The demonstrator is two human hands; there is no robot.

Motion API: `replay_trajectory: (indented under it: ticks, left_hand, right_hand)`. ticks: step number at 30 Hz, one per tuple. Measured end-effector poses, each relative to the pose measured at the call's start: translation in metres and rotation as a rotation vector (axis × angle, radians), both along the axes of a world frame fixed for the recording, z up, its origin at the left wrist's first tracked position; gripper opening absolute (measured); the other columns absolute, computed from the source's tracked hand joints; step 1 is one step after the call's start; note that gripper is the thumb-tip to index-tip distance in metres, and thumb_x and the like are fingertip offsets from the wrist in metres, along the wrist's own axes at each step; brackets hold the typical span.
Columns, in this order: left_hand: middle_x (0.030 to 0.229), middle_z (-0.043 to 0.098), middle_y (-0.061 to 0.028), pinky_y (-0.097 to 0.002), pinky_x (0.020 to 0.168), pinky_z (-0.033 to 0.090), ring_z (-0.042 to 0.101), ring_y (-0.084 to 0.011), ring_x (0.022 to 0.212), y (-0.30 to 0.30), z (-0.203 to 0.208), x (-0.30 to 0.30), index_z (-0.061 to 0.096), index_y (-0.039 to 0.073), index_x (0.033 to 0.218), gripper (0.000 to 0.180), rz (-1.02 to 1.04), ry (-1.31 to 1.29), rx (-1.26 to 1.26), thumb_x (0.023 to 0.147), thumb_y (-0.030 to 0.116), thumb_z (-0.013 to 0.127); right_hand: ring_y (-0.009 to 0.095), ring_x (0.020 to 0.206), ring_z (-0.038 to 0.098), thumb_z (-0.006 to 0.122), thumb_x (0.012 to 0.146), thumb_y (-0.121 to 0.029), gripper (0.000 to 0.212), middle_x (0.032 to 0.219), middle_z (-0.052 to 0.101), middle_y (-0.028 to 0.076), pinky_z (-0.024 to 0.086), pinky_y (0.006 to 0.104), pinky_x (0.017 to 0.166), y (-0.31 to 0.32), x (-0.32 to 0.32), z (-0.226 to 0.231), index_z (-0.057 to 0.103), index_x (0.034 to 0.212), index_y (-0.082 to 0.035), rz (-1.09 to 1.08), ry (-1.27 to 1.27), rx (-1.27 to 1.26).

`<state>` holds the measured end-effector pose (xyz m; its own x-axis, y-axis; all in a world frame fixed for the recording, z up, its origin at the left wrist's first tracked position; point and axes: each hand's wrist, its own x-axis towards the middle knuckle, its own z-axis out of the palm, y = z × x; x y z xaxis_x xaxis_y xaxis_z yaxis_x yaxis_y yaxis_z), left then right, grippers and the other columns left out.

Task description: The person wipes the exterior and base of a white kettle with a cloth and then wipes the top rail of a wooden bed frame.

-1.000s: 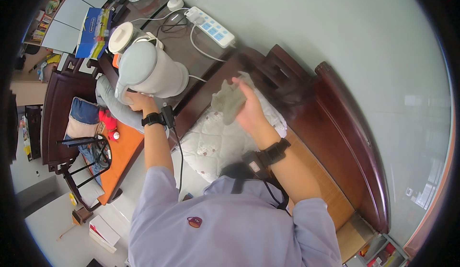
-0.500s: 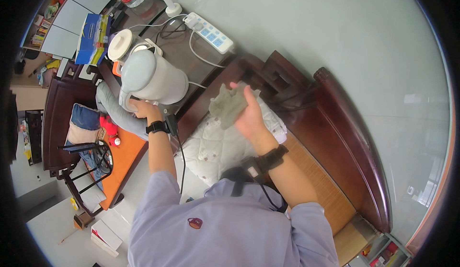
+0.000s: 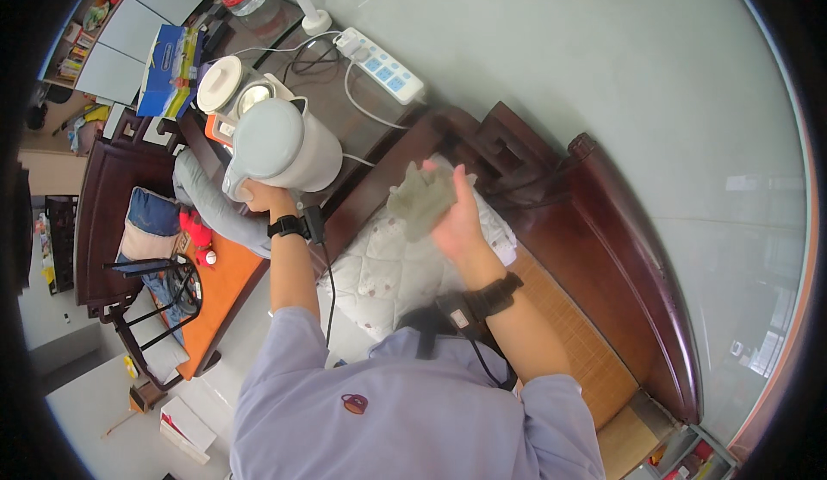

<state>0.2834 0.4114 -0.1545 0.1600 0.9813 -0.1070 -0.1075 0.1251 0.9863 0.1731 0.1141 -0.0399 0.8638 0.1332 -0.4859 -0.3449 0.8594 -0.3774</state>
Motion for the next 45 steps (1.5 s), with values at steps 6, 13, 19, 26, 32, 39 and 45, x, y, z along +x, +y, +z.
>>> replay_trajectory:
  ticks: [6, 13, 19, 26, 32, 39, 45]
  left_hand:
    - [0.084, 0.064, -0.0156, -0.0369, 0.064, 0.046, 0.057, -0.0255, 0.069, -0.001, 0.014, 0.01, 0.06, -0.005, 0.088, 0.032, 0.054, 0.007, -0.036, 0.084, 0.025, 0.051]
    - [0.082, 0.063, -0.0136, -0.0361, 0.064, 0.046, 0.058, -0.0259, 0.068, -0.003, 0.024, -0.003, 0.06, -0.005, 0.087, 0.037, 0.149, 0.121, -0.154, 0.083, 0.031, 0.053]
    - [0.086, 0.063, -0.0149, -0.037, 0.065, 0.046, 0.06, -0.0272, 0.072, 0.02, 0.0, -0.011, 0.06, -0.006, 0.092, 0.043, 0.139, 0.212, -0.095, 0.08, 0.035, 0.059]
    - [0.101, 0.061, -0.0179, -0.0344, 0.08, 0.045, 0.059, -0.0263, 0.091, 0.028, -0.015, -0.045, 0.048, -0.008, 0.112, 0.059, -0.277, 0.388, 0.097, 0.078, 0.036, 0.065]
    - [0.109, 0.056, -0.0195, -0.035, 0.088, 0.042, 0.056, -0.0272, 0.099, -0.003, -0.005, -0.078, 0.032, -0.004, 0.128, 0.069, -0.424, 0.433, 0.102, 0.078, 0.031, 0.065]
    - [0.119, 0.048, -0.0141, -0.0329, 0.091, 0.038, 0.046, -0.0209, 0.109, -0.035, 0.08, -0.093, 0.033, 0.002, 0.13, 0.059, -1.054, 0.023, 0.392, 0.082, 0.021, 0.063]
    - [0.106, 0.057, -0.0058, -0.0255, 0.08, 0.044, 0.054, -0.0139, 0.095, -0.09, 0.092, -0.139, 0.045, 0.001, 0.119, 0.043, -1.59, -0.068, 0.114, 0.08, 0.005, 0.061]
  right_hand:
    - [0.024, 0.109, 0.047, 0.029, 0.093, -0.052, 0.06, 0.117, 0.051, 0.009, 0.035, 0.0384, 0.096, -0.004, -0.003, 0.003, 0.044, 0.125, -0.004, -0.035, 0.086, 0.002]
    - [0.022, 0.111, 0.047, 0.031, 0.095, -0.045, 0.051, 0.119, 0.05, 0.008, 0.035, 0.0378, 0.098, 0.001, -0.001, -0.005, 0.045, 0.122, -0.004, 0.015, 0.017, -0.025]
    - [0.02, 0.111, 0.047, 0.035, 0.095, -0.041, 0.047, 0.117, 0.05, 0.007, 0.035, 0.0361, 0.097, 0.008, -0.003, -0.018, 0.042, 0.127, -0.007, 0.059, 0.015, -0.043]
    - [0.019, 0.108, 0.048, 0.036, 0.095, -0.039, 0.046, 0.114, 0.051, 0.006, 0.036, 0.0341, 0.096, 0.02, -0.002, -0.011, 0.039, 0.129, -0.008, 0.071, 0.013, -0.074]
    - [0.018, 0.107, 0.048, 0.037, 0.095, -0.037, 0.044, 0.114, 0.05, 0.006, 0.036, 0.0331, 0.096, 0.024, -0.007, -0.014, 0.04, 0.129, -0.007, 0.079, 0.006, -0.133]
    - [0.02, 0.108, 0.049, 0.042, 0.094, -0.03, 0.039, 0.115, 0.051, 0.008, 0.038, 0.0353, 0.094, 0.03, -0.01, -0.001, 0.043, 0.124, -0.006, 0.142, -0.024, 0.012]
    - [0.021, 0.108, 0.049, 0.046, 0.092, -0.021, 0.033, 0.115, 0.051, 0.009, 0.039, 0.0366, 0.093, 0.05, -0.006, 0.014, 0.044, 0.12, -0.003, 0.223, -0.121, 0.003]
